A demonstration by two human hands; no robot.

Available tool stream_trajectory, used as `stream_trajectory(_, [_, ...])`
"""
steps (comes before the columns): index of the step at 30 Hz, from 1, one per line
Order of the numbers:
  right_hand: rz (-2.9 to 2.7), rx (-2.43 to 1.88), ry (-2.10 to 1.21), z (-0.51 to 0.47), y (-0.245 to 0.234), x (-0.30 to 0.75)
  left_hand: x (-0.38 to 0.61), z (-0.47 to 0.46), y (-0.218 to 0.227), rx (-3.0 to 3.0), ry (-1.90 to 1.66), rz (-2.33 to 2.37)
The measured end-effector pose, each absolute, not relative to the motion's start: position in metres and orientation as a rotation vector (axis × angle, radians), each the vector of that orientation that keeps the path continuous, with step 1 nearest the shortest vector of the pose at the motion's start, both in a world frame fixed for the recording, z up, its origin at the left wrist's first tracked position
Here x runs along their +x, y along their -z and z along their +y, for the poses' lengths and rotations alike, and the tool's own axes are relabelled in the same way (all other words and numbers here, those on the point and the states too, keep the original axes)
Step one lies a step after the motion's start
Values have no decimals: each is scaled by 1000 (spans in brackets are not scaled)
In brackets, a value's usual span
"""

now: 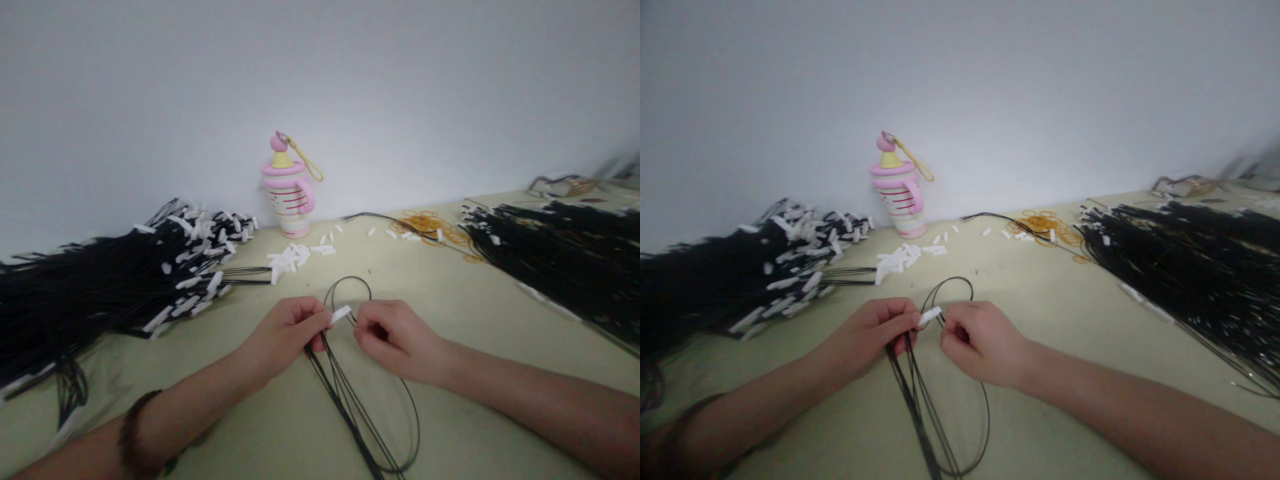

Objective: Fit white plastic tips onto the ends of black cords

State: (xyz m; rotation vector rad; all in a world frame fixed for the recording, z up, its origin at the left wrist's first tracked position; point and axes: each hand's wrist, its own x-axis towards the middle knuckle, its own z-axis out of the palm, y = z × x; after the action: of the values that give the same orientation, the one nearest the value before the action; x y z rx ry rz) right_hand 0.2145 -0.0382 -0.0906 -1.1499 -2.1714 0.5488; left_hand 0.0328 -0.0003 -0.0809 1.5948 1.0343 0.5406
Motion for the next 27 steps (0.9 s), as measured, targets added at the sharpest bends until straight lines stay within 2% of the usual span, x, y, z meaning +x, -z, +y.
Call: stream_trajectory(27, [-2245, -1039, -391, -42, 93, 218, 30, 6, 82, 1301, -514, 930])
